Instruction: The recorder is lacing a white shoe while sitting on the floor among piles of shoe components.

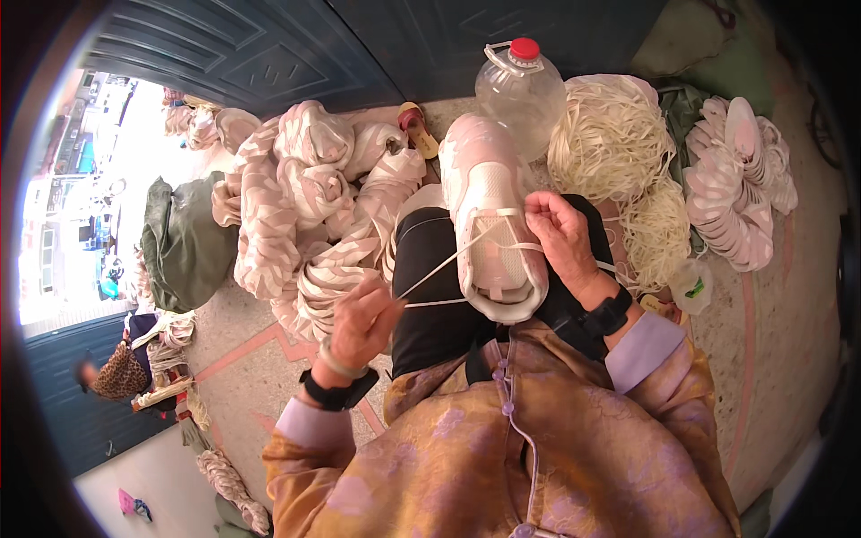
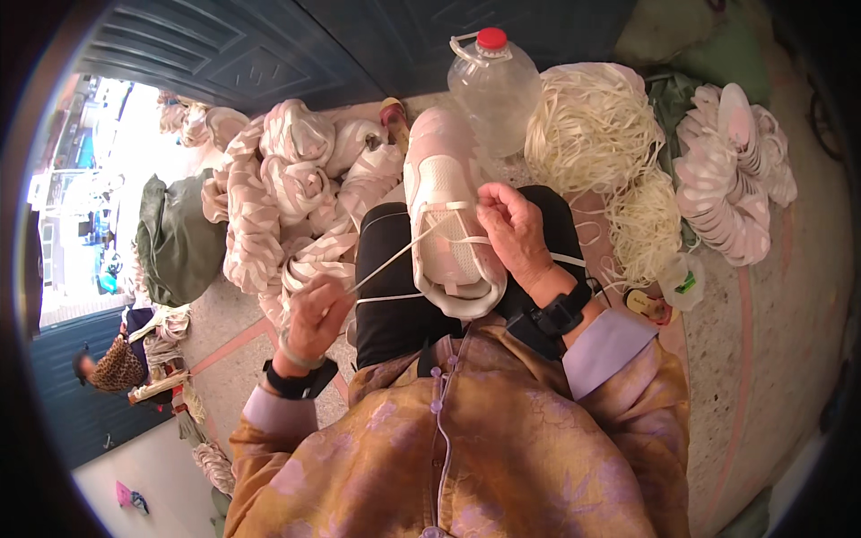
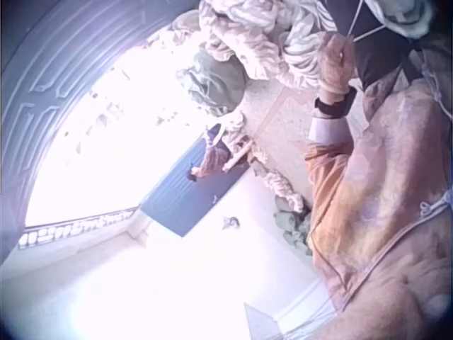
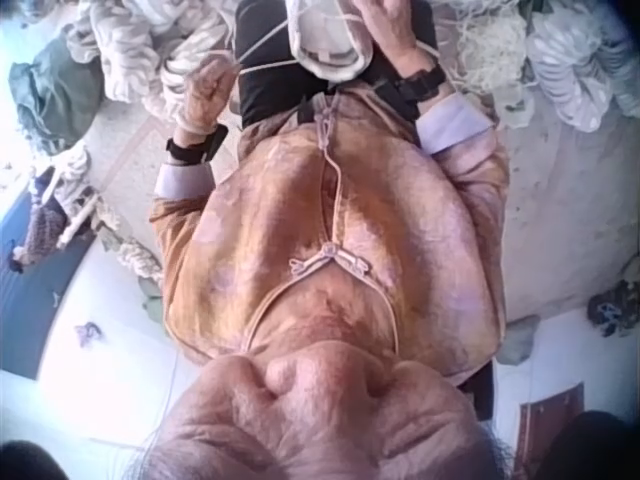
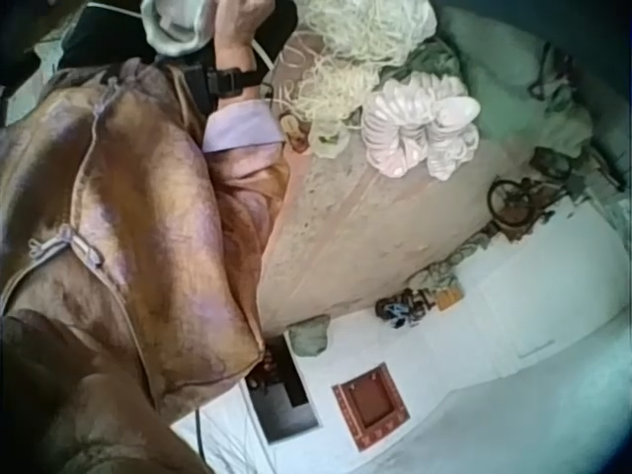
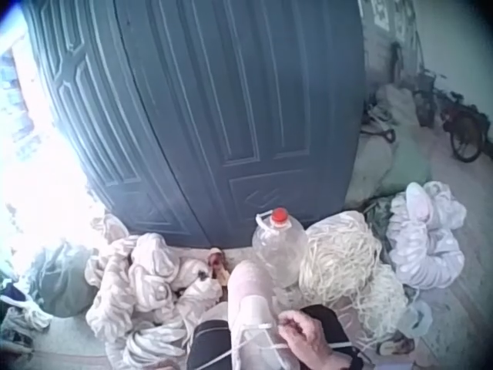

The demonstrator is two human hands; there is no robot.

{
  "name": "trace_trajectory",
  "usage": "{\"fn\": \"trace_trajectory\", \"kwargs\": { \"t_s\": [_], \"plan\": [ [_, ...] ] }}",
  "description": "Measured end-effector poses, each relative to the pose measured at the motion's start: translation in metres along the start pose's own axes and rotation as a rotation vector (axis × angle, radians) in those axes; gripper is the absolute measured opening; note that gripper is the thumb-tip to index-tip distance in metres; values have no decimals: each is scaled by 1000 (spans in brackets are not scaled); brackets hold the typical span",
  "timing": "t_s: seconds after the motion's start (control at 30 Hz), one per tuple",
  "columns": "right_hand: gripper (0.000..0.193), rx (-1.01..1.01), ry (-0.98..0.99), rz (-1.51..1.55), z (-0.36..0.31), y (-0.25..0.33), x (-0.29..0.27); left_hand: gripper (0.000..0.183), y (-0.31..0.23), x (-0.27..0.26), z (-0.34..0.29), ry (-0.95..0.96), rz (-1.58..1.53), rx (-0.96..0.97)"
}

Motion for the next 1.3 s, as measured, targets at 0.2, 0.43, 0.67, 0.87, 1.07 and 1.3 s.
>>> {"fn": "trace_trajectory", "kwargs": {
  "t_s": [0.2,0.43,0.67,0.87,1.07,1.3],
  "plan": [
    [35,-435,187,-298,-34,32,-13,14,5,-6,-40,12,-193,-400],
    [36,-787,248,-762,-20,20,-17,13,-17,20,-17,22,-306,-460],
    [31,-784,175,-734,-25,12,-12,15,-52,4,2,123,-567,-531],
    [22,-833,91,-789,-23,6,0,18,-29,-1,-36,421,-501,-778],
    [20,-866,74,-736,-22,6,-2,24,-30,-5,-46,250,-779,-840],
    [27,-523,264,-603,-27,31,-26,12,-34,-33,-5,-69,-530,-718]
  ]
}}
Point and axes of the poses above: each hand's wrist, its own z-axis towards the middle knuckle, its own x-axis out of the palm, y = z × x, the point moved 1 cm from there along z, towards the middle knuckle, and after that the axes turned 12 degrees about -y, right-handed, at the moved point
